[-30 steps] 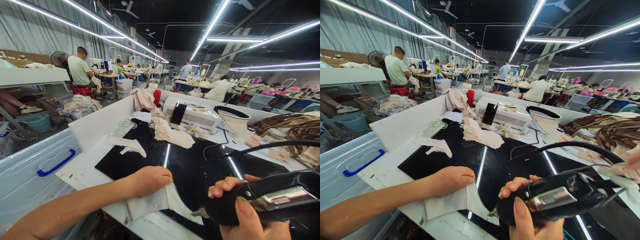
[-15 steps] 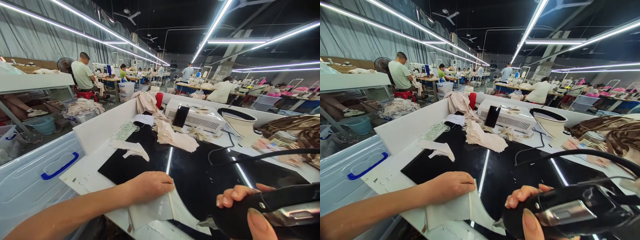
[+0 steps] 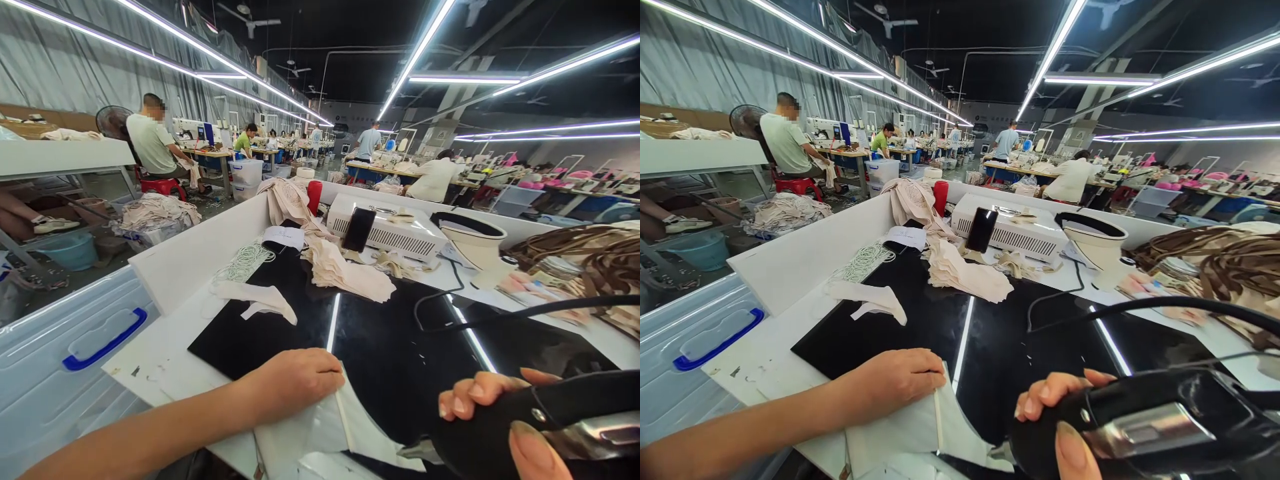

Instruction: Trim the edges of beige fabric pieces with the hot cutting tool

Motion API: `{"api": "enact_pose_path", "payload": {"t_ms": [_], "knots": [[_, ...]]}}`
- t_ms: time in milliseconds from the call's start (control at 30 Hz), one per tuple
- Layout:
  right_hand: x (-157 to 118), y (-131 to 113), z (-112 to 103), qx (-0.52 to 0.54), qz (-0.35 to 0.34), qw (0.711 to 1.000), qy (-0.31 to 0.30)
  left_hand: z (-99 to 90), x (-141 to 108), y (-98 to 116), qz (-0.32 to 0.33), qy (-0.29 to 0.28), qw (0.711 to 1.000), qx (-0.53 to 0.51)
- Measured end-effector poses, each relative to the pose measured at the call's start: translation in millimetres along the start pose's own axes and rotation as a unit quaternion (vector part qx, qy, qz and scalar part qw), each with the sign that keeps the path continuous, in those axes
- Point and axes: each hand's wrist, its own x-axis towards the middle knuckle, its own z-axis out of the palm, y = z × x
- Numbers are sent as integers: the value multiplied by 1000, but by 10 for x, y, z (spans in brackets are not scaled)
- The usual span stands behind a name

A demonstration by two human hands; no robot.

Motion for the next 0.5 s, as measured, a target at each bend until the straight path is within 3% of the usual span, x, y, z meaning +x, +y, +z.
{"api": "enact_pose_path", "payload": {"t_ms": [167, 333, 500], "knots": [[75, -49, 225, 23, 45, 997, 62, -26, 12, 35, -5, -4, 1000, 7], [178, 92, 543, 43, 7, 999, 26, -38, 10, 49, -10, 0, 1000, -11], [212, 318, 697, 59, -4, 998, -1, -31, 14, 49, -9, -2, 1000, -11]]}}
